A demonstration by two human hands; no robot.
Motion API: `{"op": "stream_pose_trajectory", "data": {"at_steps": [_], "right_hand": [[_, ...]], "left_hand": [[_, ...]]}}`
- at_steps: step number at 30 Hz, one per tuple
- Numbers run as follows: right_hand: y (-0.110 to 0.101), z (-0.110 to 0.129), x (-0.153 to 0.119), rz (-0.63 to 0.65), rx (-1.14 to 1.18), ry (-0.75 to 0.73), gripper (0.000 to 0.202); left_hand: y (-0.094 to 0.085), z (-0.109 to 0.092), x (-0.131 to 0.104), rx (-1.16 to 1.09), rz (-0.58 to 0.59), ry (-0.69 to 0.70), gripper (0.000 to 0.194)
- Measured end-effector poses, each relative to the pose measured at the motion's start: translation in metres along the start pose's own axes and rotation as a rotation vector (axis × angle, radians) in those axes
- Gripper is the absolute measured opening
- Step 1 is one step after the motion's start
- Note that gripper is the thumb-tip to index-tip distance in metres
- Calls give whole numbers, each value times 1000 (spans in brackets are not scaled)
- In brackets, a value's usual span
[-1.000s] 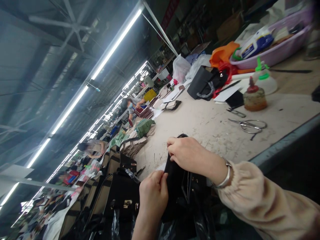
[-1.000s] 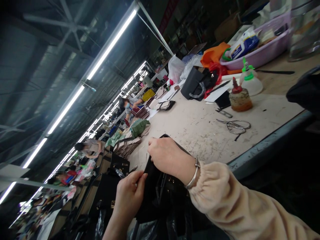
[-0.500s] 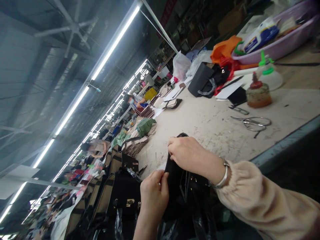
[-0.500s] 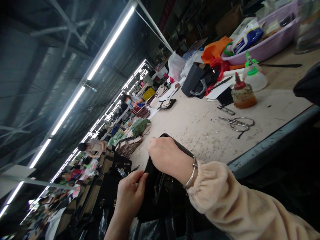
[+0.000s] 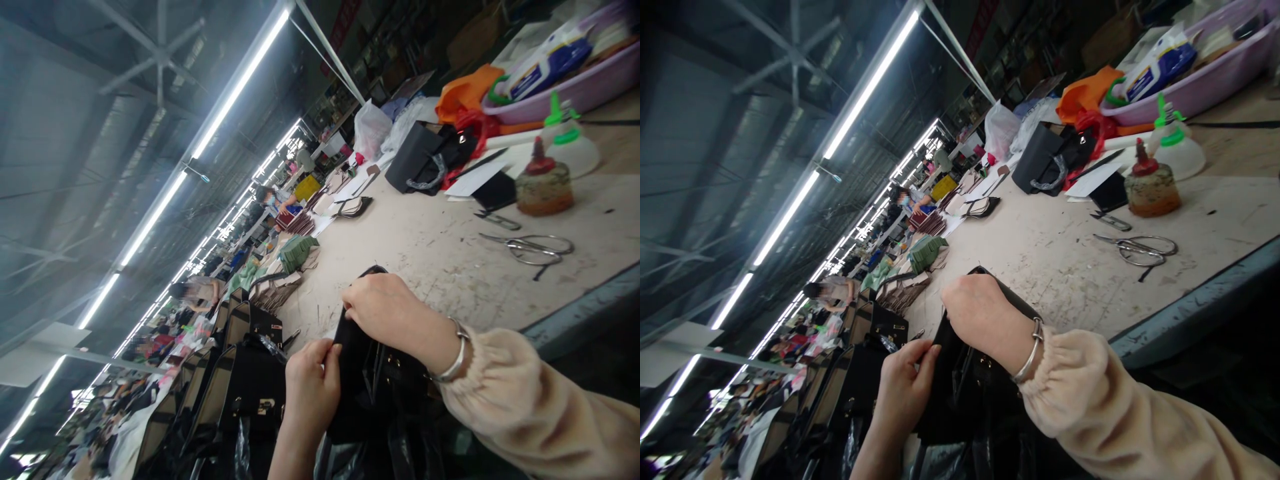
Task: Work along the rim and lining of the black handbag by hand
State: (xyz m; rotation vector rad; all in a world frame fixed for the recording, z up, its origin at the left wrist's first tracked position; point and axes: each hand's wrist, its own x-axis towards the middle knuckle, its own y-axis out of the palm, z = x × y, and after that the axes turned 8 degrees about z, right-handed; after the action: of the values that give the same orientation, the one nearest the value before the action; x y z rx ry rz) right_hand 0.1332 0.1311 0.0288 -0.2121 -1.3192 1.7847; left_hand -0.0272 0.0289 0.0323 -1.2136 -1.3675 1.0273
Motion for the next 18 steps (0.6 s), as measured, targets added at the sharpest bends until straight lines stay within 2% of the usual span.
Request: {"op": "stream_pose_trajectory", "data": {"at_steps": [6,12,18], "right_hand": [[6,-3,0,-86,19,21,12],[9,-7,2,-56,27,-78,18],[5,-2,3,-29,10,-52,18]], "left_hand": [[1,0,-1,5,3,14,26],[0,-2,0,22,35,20,27],[-9,-4,11,54,162,-44,29]]}}
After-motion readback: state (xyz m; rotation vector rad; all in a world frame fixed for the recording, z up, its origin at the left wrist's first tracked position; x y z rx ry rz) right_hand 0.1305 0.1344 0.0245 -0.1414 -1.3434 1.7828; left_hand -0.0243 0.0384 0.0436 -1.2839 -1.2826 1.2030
